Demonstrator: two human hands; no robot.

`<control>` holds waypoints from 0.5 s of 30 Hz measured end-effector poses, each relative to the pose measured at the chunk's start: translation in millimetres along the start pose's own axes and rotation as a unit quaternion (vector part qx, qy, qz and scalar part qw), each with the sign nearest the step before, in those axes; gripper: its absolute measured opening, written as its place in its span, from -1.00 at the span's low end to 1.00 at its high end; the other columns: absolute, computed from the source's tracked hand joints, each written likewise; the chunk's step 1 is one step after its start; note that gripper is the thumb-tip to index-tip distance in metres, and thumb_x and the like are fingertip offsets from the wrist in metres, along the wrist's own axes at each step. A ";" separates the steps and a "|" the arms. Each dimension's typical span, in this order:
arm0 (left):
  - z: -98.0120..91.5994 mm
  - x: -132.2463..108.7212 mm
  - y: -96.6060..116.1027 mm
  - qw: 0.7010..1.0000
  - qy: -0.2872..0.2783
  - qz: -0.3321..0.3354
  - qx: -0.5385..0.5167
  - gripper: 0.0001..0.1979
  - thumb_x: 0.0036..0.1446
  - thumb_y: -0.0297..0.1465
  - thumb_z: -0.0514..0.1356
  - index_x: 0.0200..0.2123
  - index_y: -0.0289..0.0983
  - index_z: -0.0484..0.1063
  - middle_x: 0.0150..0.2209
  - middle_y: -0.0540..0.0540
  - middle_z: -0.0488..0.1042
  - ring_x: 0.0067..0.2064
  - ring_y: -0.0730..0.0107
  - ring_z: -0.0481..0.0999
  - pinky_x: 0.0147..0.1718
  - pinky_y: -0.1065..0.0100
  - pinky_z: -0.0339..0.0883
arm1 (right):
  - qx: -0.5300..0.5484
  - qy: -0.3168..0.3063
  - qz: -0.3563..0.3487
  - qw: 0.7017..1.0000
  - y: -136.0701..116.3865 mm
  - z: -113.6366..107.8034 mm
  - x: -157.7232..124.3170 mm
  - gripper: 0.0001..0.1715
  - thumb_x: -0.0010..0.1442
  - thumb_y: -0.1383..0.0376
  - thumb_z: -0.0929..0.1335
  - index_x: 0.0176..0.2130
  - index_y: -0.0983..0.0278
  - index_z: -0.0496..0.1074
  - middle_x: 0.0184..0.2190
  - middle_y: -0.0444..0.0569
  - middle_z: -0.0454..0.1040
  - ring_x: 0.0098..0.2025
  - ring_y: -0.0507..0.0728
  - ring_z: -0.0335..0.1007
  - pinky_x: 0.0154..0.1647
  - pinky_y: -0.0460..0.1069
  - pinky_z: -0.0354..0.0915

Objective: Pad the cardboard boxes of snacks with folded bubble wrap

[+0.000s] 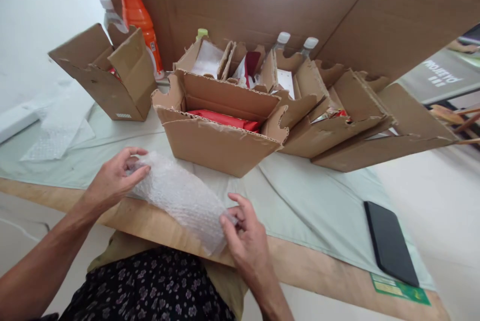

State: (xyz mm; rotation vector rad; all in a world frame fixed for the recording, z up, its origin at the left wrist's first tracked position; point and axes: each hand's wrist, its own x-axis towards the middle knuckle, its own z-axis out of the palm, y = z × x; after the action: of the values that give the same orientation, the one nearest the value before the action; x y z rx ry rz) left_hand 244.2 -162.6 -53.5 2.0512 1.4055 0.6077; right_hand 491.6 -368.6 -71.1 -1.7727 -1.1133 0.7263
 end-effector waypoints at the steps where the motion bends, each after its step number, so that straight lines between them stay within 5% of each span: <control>1: -1.8 8.9 1.6 1.000 -0.003 0.009 0.025 -0.53 0.17 -0.20 0.18 0.12 -0.24 0.42 -0.30 -0.06 0.60 -0.30 0.20 0.58 -0.28 0.26 0.39 | 0.017 -0.027 0.004 0.999 -1.6 8.5 -7.6 -0.46 0.36 0.13 0.33 0.25 0.23 0.32 -0.33 -0.09 0.54 -0.42 0.05 0.46 -0.42 -0.09 0.39; 4: 4.4 35.2 5.6 0.991 -0.039 0.061 0.111 -0.42 0.17 -0.29 0.16 0.26 -0.25 0.34 -0.16 -0.14 0.64 -0.16 0.11 0.62 -0.13 0.18 0.42 | 0.023 -0.111 0.015 0.993 -3.6 35.5 -31.8 -0.41 0.40 0.18 0.30 0.36 0.16 0.29 -0.20 -0.04 0.56 -0.37 0.03 0.50 -0.31 -0.08 0.47; 8: 25.6 55.9 8.5 0.980 -0.092 0.108 0.139 -0.41 0.13 -0.41 0.16 0.26 -0.20 0.36 -0.22 -0.11 0.66 -0.15 0.05 0.64 -0.13 0.18 0.43 | 0.009 -0.198 -0.048 0.979 5.2 65.1 -64.9 -0.58 0.37 0.20 0.33 0.18 0.07 0.51 -0.12 -0.01 0.62 -0.24 0.11 0.58 -0.15 0.01 0.54; 11: 32.4 53.0 5.3 0.975 -0.106 0.127 0.150 -0.40 0.12 -0.46 0.15 0.27 -0.24 0.34 -0.26 -0.14 0.65 -0.17 -0.03 0.64 -0.18 0.14 0.43 | -0.001 -0.189 -0.068 0.980 21.0 80.2 -85.0 -0.64 0.34 0.17 0.39 0.11 0.04 0.57 0.01 0.04 0.63 -0.01 0.22 0.60 -0.01 0.08 0.54; 15: 29.8 27.7 1.7 0.968 -0.099 0.166 0.161 -0.58 0.14 -0.51 0.12 0.08 -0.29 0.45 -0.30 -0.18 0.63 -0.22 -0.03 0.63 -0.19 0.09 0.43 | 0.090 -0.255 -0.074 0.960 31.9 86.5 -86.1 -0.59 0.35 -0.01 0.38 0.12 -0.01 0.57 0.00 0.00 0.65 -0.09 0.20 0.65 -0.09 0.04 0.55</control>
State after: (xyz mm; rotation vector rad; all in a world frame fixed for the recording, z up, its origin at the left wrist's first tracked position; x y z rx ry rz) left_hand 274.3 -143.0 -72.8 2.5568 1.1076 0.3049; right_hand 396.2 -420.4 -135.5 -1.3629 -1.4463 1.1944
